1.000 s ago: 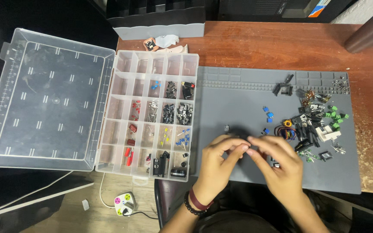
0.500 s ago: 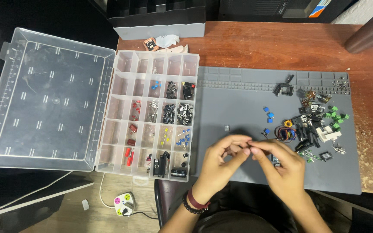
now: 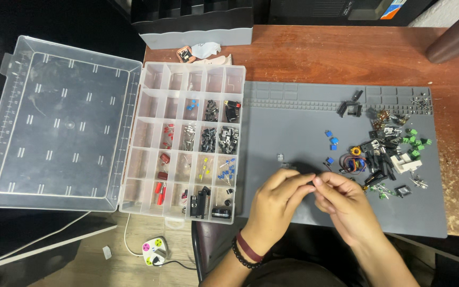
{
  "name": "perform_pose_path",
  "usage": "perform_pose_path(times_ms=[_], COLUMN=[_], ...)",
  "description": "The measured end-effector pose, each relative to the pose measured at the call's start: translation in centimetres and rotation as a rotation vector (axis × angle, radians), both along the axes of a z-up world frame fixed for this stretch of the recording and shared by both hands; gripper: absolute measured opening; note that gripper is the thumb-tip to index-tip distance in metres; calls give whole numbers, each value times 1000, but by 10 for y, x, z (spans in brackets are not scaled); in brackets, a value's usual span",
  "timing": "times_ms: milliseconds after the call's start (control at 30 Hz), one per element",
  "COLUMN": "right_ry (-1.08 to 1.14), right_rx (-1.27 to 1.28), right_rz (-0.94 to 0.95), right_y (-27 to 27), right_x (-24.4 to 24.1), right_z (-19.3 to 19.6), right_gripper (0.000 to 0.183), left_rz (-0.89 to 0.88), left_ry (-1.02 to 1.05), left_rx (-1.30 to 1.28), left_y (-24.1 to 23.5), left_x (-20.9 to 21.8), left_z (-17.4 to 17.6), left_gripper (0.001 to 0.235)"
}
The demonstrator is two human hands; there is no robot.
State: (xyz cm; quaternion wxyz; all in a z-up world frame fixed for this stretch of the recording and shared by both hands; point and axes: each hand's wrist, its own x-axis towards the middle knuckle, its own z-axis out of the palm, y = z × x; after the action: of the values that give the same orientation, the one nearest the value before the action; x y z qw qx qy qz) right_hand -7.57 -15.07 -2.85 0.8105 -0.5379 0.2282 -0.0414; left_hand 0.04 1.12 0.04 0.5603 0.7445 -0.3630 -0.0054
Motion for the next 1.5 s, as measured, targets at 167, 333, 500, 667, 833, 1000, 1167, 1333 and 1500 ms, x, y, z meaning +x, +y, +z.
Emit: perform_pose_path(times_ms=[167, 333, 500, 667, 833, 1000, 1167, 1333, 1500], right_ry=[45, -47, -337, -378, -411, -251, -161, -196, -280], right_rx=[-437, -1028, -1146, -1215, -1200, -979, -830, -859, -985], right_rz=[-5, -98, -11, -8, 37, 53, 46, 22, 66], right_y=[13, 23, 24, 22, 22, 19, 12, 23, 38], right_x=[2, 4, 7, 9, 9, 10, 30, 62, 104], right_z=[23, 42, 44, 46, 54, 51, 46, 60, 70], right_gripper=[38, 10, 21, 15, 9, 15, 32, 19, 5], left_rz=[13, 50, 43, 14, -12, 45, 196, 253, 240], left_ry=[91, 355, 511, 566, 580, 372, 55, 80, 100], left_rx=[-22, -109, -165, -181, -170, -154, -32, -38, 16], left_y=[-2, -3, -2, 0, 3, 1, 0, -1, 1], left_x=[3, 5, 8, 9, 10, 9, 16, 22, 23], left_z=[1, -2, -5, -5, 2, 0, -19, -30, -38], left_gripper=[12, 15, 23, 23, 38, 30, 28, 31, 29])
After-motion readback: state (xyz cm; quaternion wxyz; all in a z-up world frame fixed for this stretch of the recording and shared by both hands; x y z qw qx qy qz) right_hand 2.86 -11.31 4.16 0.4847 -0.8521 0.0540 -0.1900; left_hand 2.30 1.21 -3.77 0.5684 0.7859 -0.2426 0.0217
